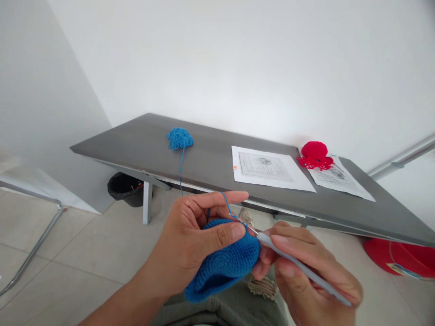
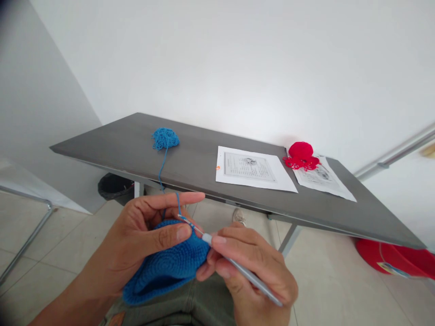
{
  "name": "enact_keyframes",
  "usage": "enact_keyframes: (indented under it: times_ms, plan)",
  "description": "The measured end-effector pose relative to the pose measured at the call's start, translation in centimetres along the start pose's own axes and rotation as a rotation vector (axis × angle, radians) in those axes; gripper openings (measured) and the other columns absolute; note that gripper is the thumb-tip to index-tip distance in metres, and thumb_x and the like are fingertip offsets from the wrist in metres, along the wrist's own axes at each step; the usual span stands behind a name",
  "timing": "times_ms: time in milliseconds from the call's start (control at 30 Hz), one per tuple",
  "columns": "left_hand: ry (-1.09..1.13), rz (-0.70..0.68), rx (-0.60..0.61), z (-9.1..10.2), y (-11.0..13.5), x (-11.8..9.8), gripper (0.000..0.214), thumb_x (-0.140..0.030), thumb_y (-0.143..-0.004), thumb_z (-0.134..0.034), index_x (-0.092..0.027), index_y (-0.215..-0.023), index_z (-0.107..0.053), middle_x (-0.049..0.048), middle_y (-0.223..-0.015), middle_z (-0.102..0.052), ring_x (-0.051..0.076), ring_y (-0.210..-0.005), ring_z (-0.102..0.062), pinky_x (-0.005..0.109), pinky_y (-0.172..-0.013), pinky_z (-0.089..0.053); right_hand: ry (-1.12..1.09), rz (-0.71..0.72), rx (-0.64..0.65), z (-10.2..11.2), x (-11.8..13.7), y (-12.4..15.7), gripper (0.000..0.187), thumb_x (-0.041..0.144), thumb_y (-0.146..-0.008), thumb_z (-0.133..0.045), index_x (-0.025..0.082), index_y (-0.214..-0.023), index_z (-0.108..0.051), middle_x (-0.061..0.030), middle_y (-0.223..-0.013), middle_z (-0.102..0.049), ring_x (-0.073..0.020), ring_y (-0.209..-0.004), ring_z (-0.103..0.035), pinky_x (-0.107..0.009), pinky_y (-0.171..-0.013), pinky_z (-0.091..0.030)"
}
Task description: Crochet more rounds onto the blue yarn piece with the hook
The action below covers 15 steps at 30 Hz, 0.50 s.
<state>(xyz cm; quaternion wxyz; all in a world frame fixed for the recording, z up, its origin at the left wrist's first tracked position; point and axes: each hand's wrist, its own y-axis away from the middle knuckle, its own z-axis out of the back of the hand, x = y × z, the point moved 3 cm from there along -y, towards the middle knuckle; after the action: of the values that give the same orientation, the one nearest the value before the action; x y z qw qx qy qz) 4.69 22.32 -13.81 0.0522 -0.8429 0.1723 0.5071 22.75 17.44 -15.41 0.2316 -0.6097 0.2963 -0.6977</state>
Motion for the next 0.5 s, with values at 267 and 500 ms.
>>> enact_keyframes:
  times_ms: [267,500]
  plan:
    - [-0.027,0.070,0.070,0.3,-0.4,-0.3,0.036,-0.020,-0.074,-0.097,-0.024,-0.109,-0.088,0.0039,-0.076,-0.081,0.015,-0.072,-0.077,0.017,-0.064,-0.057,0.110,0.066,0.103,1.6,0.3,-1.2,0.030,0.024,-0.098,-0.075,0.033,-0.127,-0.079,-0.0018,-0.082,-0.085,-0.0235,-0.074,-0.080,-0.048,-0.082,-0.066]
    - [-0.016,0.106,0.100,0.2,-1.0,-0.4,0.032,-0.013,-0.077,-0.093,-0.025,-0.107,-0.088,0.0000,-0.076,-0.080,0.018,-0.081,-0.083,0.014,-0.063,-0.058,0.134,0.045,0.127,3.0,0.1,-1.2,0.028,0.024,-0.097,-0.077,0.033,-0.123,-0.082,-0.0050,-0.099,-0.087,-0.0220,-0.066,-0.078,-0.047,-0.076,-0.067]
